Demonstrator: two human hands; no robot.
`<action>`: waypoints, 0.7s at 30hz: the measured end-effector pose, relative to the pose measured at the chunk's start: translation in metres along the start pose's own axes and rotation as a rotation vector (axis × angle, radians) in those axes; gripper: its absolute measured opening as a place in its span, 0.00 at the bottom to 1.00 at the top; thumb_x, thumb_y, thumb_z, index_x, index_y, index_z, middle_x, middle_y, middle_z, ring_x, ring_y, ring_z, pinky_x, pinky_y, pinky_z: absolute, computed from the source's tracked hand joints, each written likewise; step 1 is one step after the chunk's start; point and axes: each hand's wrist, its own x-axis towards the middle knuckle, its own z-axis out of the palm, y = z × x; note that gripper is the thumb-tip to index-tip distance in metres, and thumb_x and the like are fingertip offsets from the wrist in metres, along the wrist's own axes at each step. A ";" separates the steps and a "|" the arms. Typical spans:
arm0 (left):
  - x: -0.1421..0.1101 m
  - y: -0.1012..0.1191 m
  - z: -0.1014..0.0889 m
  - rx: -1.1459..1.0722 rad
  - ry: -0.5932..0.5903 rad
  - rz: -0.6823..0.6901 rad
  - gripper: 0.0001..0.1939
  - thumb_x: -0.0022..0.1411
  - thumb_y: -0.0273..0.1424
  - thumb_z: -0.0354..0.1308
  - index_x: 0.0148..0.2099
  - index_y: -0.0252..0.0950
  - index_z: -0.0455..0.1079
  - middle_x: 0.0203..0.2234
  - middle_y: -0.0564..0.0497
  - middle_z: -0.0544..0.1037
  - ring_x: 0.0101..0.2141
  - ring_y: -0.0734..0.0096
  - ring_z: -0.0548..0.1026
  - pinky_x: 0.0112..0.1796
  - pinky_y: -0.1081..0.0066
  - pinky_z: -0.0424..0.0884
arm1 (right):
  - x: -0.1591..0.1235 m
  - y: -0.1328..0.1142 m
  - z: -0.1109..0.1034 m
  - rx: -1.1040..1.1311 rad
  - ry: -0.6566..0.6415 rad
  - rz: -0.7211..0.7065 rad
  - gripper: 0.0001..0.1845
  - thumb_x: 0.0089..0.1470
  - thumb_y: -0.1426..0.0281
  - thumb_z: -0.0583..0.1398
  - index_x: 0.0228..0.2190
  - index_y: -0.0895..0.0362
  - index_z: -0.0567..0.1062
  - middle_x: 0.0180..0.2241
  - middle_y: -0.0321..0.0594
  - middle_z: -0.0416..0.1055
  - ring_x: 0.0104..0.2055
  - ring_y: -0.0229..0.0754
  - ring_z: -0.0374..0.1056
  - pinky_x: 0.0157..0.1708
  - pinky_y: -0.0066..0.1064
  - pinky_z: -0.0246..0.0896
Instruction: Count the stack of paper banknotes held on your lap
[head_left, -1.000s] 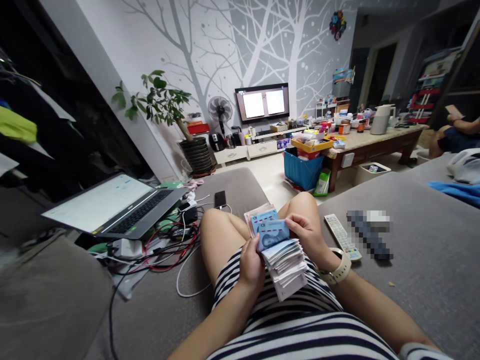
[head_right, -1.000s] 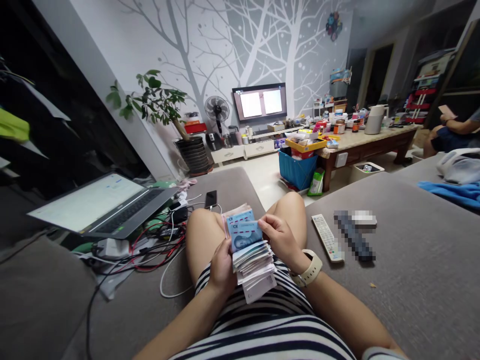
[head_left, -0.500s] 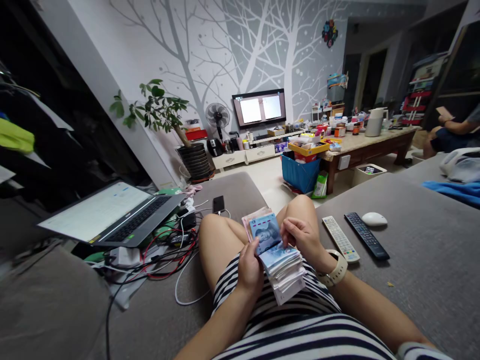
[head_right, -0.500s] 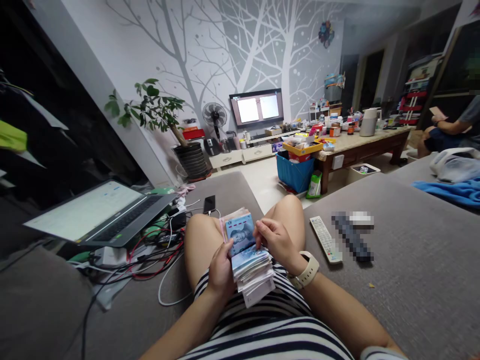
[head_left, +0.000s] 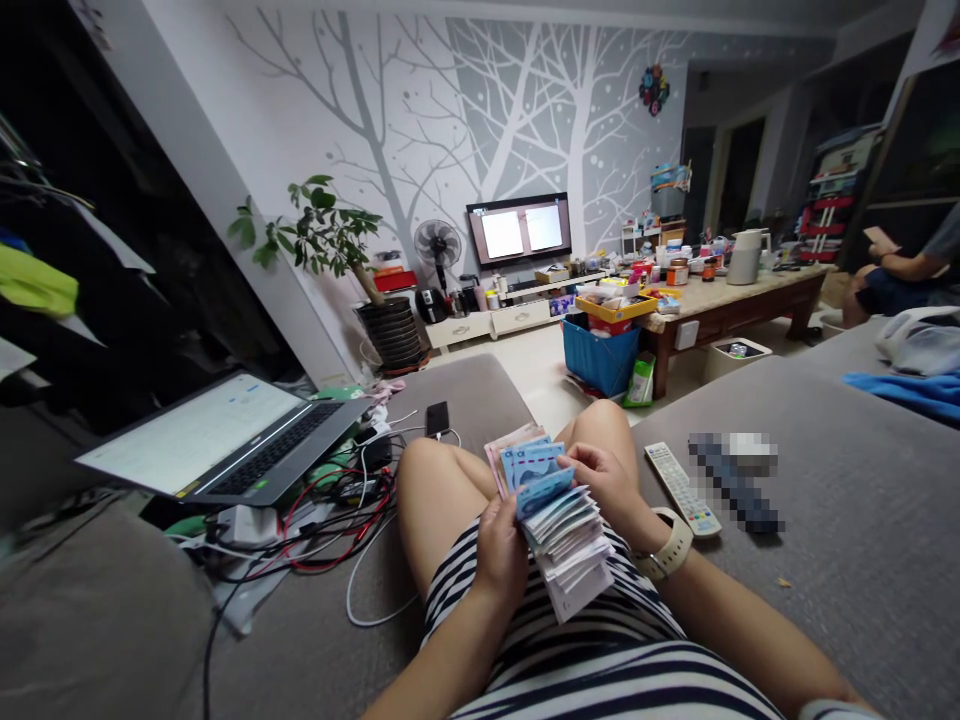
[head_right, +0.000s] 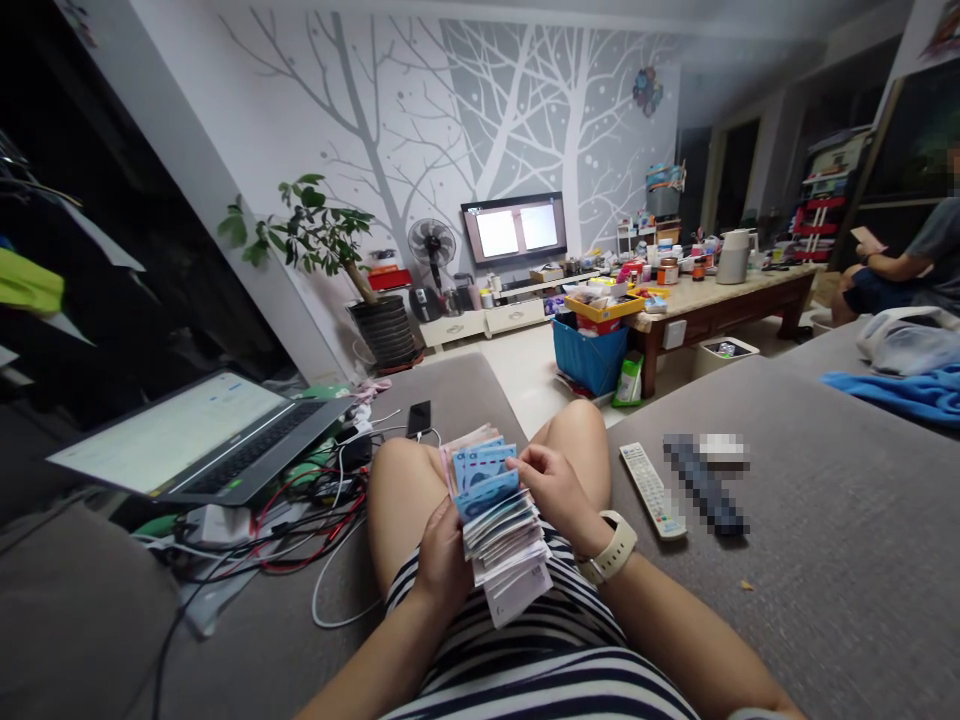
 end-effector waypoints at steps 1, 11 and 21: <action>0.000 0.000 0.000 -0.010 0.000 -0.007 0.17 0.47 0.34 0.65 0.40 0.31 0.76 0.32 0.45 0.82 0.37 0.56 0.79 0.41 0.62 0.73 | 0.000 -0.001 0.000 -0.002 -0.001 -0.005 0.25 0.44 0.50 0.66 0.21 0.57 0.65 0.18 0.30 0.59 0.21 0.33 0.53 0.23 0.27 0.46; 0.003 -0.004 -0.004 -0.013 -0.023 -0.006 0.20 0.47 0.34 0.67 0.42 0.31 0.75 0.34 0.44 0.81 0.38 0.56 0.79 0.43 0.61 0.72 | -0.001 0.001 -0.001 -0.003 0.009 -0.017 0.23 0.48 0.51 0.64 0.21 0.57 0.65 0.20 0.30 0.58 0.24 0.33 0.52 0.23 0.26 0.45; 0.009 -0.005 -0.007 0.052 0.161 0.099 0.17 0.46 0.41 0.65 0.33 0.33 0.77 0.29 0.48 0.81 0.33 0.61 0.77 0.39 0.65 0.71 | -0.007 -0.002 -0.002 0.022 -0.001 -0.007 0.23 0.51 0.51 0.61 0.22 0.56 0.65 0.20 0.31 0.55 0.23 0.34 0.51 0.23 0.27 0.46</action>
